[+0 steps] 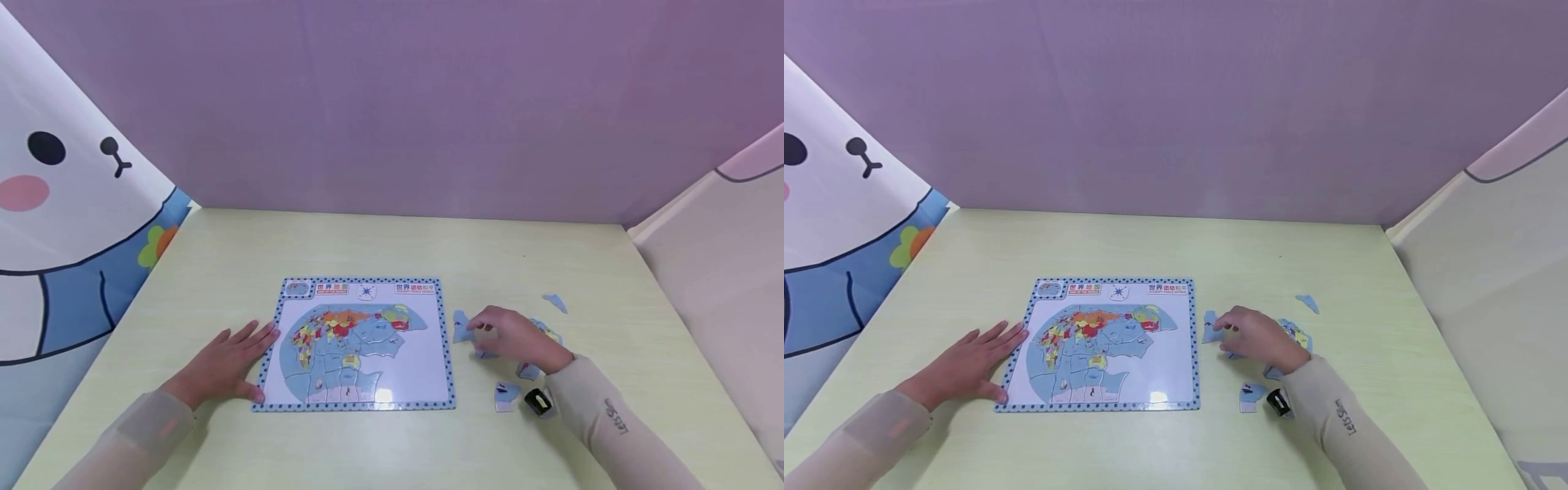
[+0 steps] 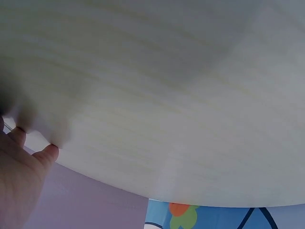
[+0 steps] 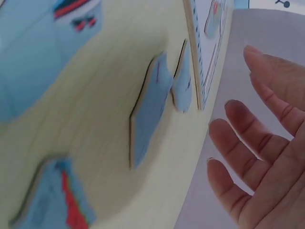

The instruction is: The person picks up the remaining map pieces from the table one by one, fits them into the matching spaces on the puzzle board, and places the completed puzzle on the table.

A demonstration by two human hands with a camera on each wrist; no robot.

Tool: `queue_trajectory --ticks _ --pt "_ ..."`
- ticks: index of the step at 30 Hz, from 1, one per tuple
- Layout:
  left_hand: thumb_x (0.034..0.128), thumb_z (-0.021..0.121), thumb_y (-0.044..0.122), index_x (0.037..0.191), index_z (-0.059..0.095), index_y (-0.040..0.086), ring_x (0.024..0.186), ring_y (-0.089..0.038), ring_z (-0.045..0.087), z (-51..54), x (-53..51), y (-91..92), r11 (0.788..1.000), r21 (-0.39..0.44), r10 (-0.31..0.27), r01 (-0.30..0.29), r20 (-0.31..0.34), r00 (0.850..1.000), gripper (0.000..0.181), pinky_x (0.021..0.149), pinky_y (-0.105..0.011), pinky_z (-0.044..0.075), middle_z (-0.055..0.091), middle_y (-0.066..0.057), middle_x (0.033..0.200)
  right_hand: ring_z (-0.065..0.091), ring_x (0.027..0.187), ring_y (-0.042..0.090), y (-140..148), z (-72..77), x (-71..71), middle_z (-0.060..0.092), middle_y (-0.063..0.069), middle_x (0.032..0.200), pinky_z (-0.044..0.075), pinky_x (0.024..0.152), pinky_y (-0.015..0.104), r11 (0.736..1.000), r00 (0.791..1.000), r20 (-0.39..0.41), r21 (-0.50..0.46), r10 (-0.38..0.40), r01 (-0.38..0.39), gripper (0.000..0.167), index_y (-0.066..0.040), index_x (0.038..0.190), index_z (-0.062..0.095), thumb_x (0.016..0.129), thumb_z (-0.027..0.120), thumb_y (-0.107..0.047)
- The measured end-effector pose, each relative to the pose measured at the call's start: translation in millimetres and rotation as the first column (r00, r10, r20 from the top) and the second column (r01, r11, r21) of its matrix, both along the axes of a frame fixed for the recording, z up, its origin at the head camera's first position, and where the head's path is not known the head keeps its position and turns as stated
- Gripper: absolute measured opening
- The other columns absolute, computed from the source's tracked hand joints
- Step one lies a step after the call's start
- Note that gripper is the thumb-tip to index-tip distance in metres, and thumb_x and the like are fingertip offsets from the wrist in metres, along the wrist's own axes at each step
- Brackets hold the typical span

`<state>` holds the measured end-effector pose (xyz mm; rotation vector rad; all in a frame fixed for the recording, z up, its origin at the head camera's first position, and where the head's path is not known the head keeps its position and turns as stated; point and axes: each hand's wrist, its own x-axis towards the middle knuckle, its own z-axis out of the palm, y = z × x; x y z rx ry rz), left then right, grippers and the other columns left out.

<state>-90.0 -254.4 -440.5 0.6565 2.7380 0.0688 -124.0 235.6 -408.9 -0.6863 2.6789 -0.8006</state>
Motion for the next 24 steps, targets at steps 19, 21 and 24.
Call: queue_trajectory --ticks 19,21,24 --pt "0.0645 0.069 0.071 0.148 0.034 0.006 0.14 -0.043 0.021 -1.8 -1.2 -1.2 1.0 -0.007 -0.013 0.013 -0.022 1.0 0.111 0.104 -0.069 0.021 0.032 -0.015 0.153 0.06 0.092 0.022 22.9 -1.2 4.6 0.063 0.005 0.104 0.052 0.081 0.041 0.993 0.999 -0.053 0.114 -0.007 0.013 0.026 -0.004 0.107 0.068 0.082 0.075 -0.009" --pt "0.0644 0.069 0.07 0.148 0.034 0.006 0.14 -0.043 0.021 -1.9 -1.5 -1.4 1.0 -0.005 -0.013 0.012 -0.021 1.0 0.111 0.104 -0.069 0.021 0.032 -0.015 0.153 0.061 0.093 0.024 25.2 -1.0 5.4 0.063 0.006 0.104 0.052 0.082 0.042 0.993 0.998 -0.065 0.116 -0.003 0.011 0.026 -0.003 0.107 0.068 0.082 0.074 -0.007" --pt "0.0644 0.068 0.071 0.148 0.034 0.006 0.14 -0.043 0.021 -2.2 -1.0 -1.2 1.0 -0.004 -0.016 0.016 -0.018 1.0 0.112 0.104 -0.069 0.022 0.032 -0.015 0.153 0.061 0.098 0.027 28.5 -1.5 6.6 0.063 0.006 0.104 0.051 0.084 0.045 0.993 0.997 -0.074 0.12 -0.005 0.013 0.025 -0.003 0.106 0.068 0.082 0.074 -0.006"
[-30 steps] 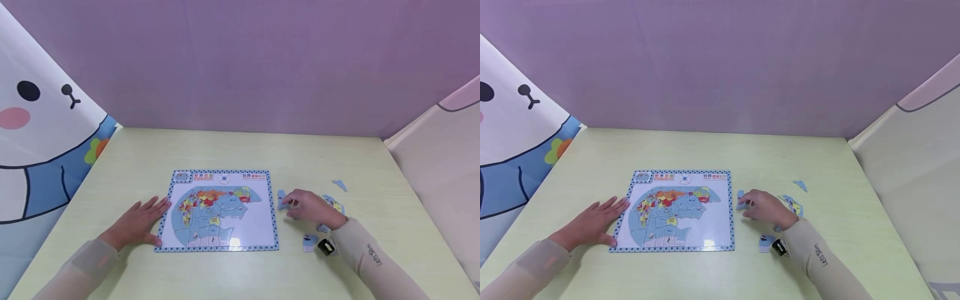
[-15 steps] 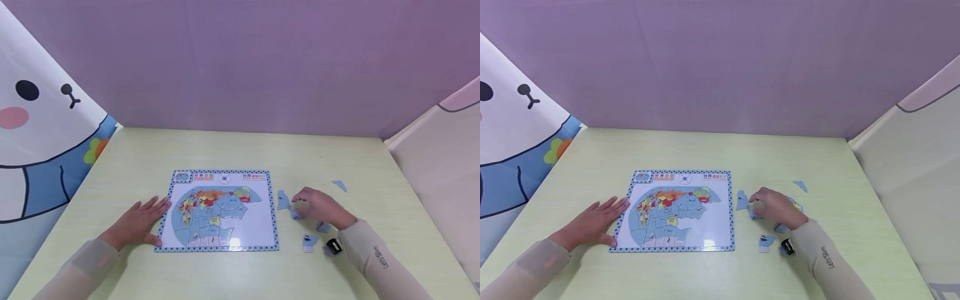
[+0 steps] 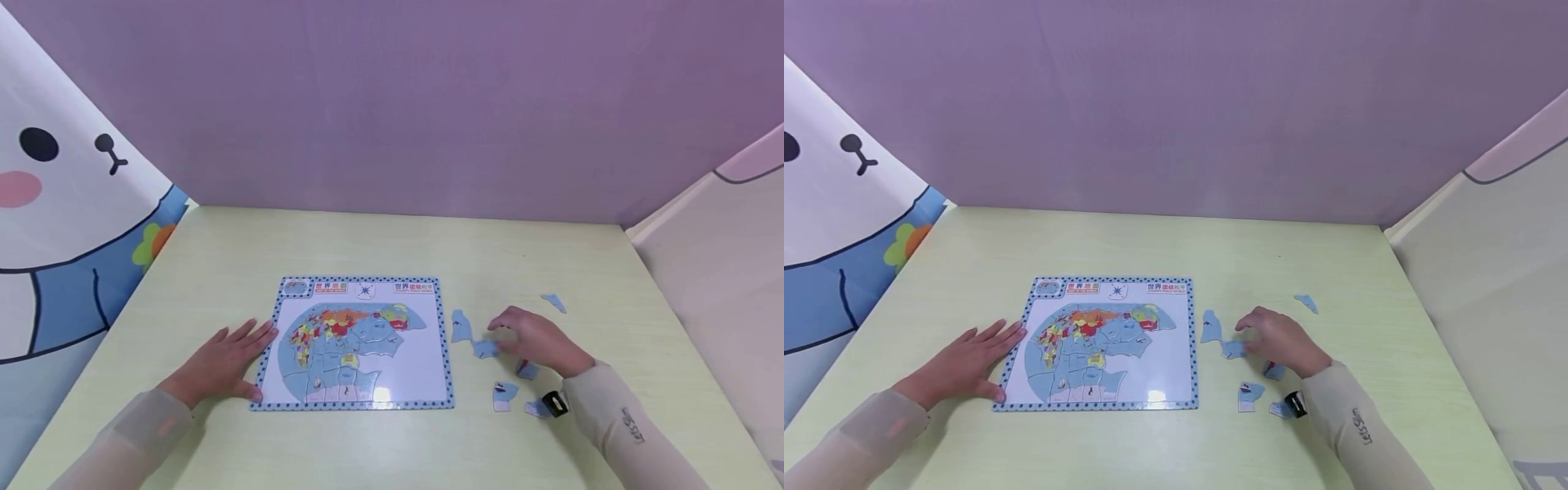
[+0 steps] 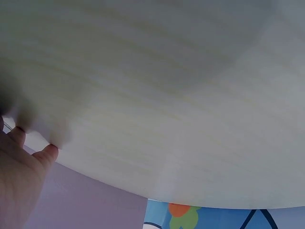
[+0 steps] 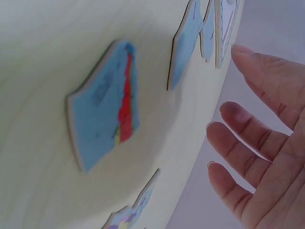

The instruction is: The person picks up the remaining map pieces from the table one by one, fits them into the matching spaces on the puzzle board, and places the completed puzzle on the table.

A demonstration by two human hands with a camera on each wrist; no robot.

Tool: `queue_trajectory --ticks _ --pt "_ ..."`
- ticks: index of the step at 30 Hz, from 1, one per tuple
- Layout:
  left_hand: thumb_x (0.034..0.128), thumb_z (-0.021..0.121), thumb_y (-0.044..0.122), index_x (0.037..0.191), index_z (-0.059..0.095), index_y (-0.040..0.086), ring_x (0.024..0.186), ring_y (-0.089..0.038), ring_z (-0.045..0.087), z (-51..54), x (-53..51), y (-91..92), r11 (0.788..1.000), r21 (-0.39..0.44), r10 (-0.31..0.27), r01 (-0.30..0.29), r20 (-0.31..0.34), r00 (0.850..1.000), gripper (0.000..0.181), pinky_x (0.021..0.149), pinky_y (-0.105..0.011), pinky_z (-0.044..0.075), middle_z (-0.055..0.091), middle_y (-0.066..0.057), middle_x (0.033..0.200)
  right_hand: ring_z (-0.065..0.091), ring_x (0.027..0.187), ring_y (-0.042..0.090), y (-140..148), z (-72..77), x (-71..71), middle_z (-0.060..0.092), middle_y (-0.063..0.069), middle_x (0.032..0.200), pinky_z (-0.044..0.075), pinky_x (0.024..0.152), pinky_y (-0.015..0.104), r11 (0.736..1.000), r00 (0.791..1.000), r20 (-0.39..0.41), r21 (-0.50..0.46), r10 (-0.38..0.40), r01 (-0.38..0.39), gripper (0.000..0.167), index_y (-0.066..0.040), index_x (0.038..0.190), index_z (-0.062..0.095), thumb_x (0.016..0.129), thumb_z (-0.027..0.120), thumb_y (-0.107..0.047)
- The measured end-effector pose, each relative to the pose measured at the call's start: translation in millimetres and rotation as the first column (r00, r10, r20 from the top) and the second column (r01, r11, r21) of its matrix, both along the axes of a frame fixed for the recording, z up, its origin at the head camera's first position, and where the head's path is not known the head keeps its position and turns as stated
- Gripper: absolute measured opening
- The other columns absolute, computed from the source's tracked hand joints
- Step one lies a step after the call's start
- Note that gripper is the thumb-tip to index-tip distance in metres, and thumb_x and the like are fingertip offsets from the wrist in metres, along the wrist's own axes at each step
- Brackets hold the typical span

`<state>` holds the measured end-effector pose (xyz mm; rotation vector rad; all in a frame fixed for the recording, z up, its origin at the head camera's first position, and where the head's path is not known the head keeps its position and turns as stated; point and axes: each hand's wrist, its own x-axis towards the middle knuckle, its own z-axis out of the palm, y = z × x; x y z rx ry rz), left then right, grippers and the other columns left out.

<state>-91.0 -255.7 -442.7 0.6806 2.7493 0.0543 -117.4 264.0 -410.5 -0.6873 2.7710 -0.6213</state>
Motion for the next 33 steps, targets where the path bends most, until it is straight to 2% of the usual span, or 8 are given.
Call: queue_trajectory --ticks 23,33 --pt "0.0633 0.066 0.075 0.149 0.033 0.006 0.14 -0.043 0.02 -2.6 1.3 -4.4 1.0 0.0 0.012 -0.012 -0.001 1.0 0.114 0.104 -0.069 0.02 0.031 -0.015 0.153 0.059 0.096 0.023 6.8 -11.9 1.8 0.063 0.006 0.105 0.05 0.084 0.044 0.999 0.999 0.02 -0.015 -0.031 0.031 0.024 -0.003 0.106 0.068 0.083 0.072 -0.006" --pt "0.0655 0.069 0.069 0.148 0.034 0.006 0.14 -0.043 0.02 -1.1 -0.1 -0.7 1.0 -0.001 -0.002 0.002 -0.007 1.0 0.11 0.104 -0.069 0.022 0.032 -0.015 0.153 0.059 0.099 0.026 5.9 -14.2 1.4 0.063 0.006 0.106 0.05 0.087 0.047 0.999 0.998 0.045 0.002 -0.051 0.051 0.026 -0.003 0.107 0.068 0.082 0.073 -0.006"
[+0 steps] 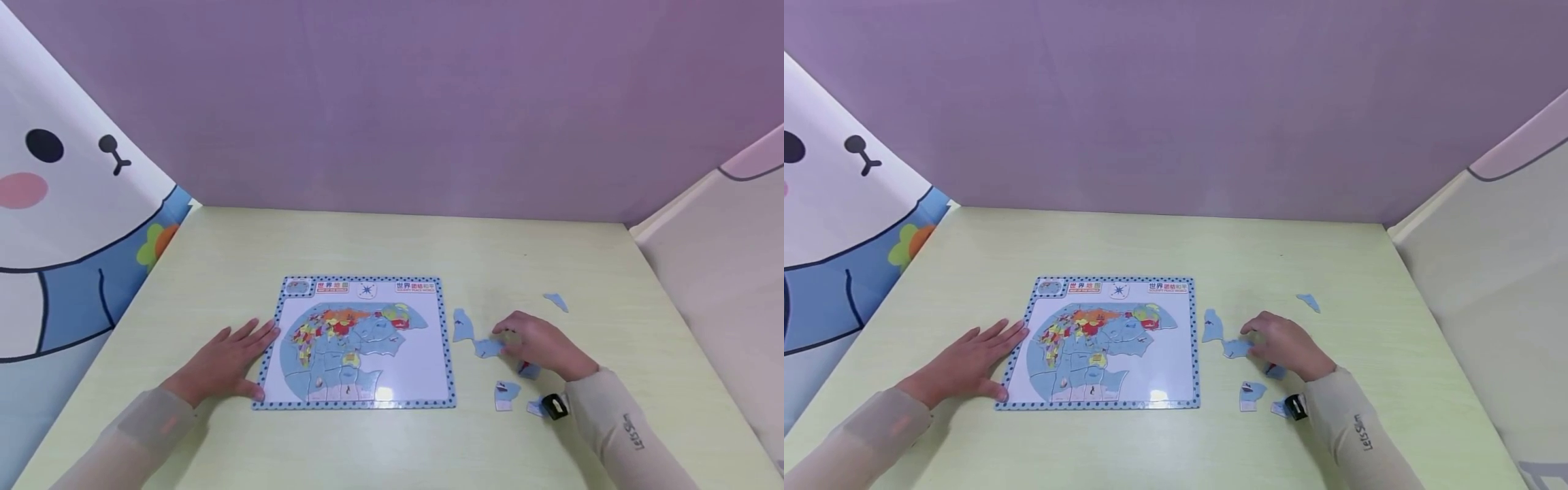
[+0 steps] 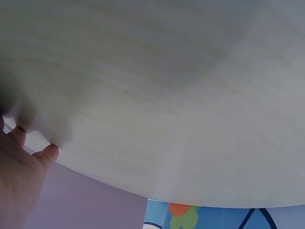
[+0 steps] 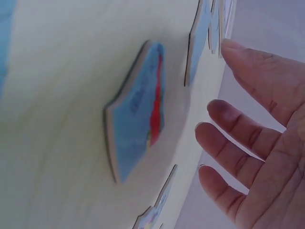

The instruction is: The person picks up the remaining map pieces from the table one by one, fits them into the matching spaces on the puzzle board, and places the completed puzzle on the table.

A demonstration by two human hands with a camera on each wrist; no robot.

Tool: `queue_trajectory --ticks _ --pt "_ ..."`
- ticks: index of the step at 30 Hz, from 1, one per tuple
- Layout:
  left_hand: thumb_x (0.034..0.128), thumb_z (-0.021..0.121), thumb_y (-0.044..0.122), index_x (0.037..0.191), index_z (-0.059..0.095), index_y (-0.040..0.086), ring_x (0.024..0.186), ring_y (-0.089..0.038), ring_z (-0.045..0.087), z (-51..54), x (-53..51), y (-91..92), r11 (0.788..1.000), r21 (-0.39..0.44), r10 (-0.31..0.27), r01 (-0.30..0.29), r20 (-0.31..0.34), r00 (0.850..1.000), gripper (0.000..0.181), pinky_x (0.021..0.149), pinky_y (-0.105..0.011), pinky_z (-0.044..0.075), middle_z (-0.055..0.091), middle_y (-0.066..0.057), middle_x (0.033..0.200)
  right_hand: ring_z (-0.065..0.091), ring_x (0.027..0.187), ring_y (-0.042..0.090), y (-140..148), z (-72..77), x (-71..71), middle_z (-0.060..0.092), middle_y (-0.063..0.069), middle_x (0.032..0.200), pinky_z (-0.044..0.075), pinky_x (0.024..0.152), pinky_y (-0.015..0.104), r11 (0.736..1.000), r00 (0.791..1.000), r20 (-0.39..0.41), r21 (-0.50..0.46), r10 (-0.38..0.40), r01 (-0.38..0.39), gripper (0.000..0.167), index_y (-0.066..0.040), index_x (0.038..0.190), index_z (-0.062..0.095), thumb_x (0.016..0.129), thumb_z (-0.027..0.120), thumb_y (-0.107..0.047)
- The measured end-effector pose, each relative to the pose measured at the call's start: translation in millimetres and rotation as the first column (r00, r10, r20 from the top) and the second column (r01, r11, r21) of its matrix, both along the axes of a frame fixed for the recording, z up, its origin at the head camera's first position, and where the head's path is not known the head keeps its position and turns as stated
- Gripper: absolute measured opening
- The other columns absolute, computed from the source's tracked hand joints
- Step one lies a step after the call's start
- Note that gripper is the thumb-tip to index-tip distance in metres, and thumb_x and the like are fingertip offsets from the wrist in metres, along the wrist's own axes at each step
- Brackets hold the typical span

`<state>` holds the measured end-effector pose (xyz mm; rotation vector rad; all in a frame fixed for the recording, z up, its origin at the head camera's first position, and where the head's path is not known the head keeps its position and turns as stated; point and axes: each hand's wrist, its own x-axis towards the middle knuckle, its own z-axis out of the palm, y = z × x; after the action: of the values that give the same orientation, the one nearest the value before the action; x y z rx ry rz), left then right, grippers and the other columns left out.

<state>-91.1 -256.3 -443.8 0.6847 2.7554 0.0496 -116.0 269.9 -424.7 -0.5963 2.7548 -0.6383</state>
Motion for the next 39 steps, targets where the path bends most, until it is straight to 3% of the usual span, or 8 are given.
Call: queue_trajectory --ticks 5,18,28,39 --pt "0.0649 0.07 0.069 0.148 0.035 0.005 0.14 -0.044 0.021 1.6 0.2 1.2 1.0 0.0 -0.001 0.001 -0.001 1.0 0.111 0.103 -0.069 0.022 0.032 -0.015 0.153 0.06 0.096 0.024 -3.3 0.1 -0.9 0.063 0.005 0.104 0.05 0.086 0.045 1.0 1.0 0.02 0.013 0.0 0.0 0.027 -0.003 0.107 0.069 0.08 0.073 -0.005" --pt "0.0643 0.071 0.068 0.147 0.035 0.005 0.14 -0.044 0.021 2.8 0.9 1.2 1.0 -0.014 0.009 -0.009 0.0 1.0 0.111 0.103 -0.069 0.022 0.032 -0.016 0.152 0.06 0.095 0.028 -12.3 -3.5 -4.9 0.063 0.008 0.1 0.05 0.084 0.046 0.997 0.996 -0.063 0.05 0.062 -0.059 0.03 -0.003 0.102 0.07 0.073 0.079 -0.005" --pt "0.0645 0.07 0.069 0.147 0.035 0.005 0.14 -0.044 0.021 1.2 0.6 -0.1 1.0 -0.012 0.006 -0.006 -0.007 1.0 0.111 0.103 -0.069 0.022 0.032 -0.016 0.152 0.06 0.097 0.026 -15.8 -5.1 -7.2 0.063 0.008 0.103 0.05 0.085 0.045 0.998 1.0 0.026 0.058 0.004 -0.005 0.031 -0.003 0.105 0.07 0.076 0.078 -0.005" --pt "0.0643 0.069 0.07 0.148 0.034 0.006 0.14 -0.043 0.021 0.5 -0.5 0.9 1.0 -0.012 0.007 -0.007 0.001 1.0 0.111 0.104 -0.069 0.022 0.032 -0.015 0.153 0.052 0.08 0.017 -16.6 -4.0 -9.9 0.058 0.003 0.099 0.047 0.069 0.032 0.995 0.993 0.113 0.096 -0.047 0.036 0.034 -0.005 0.109 0.068 0.077 0.078 -0.008"
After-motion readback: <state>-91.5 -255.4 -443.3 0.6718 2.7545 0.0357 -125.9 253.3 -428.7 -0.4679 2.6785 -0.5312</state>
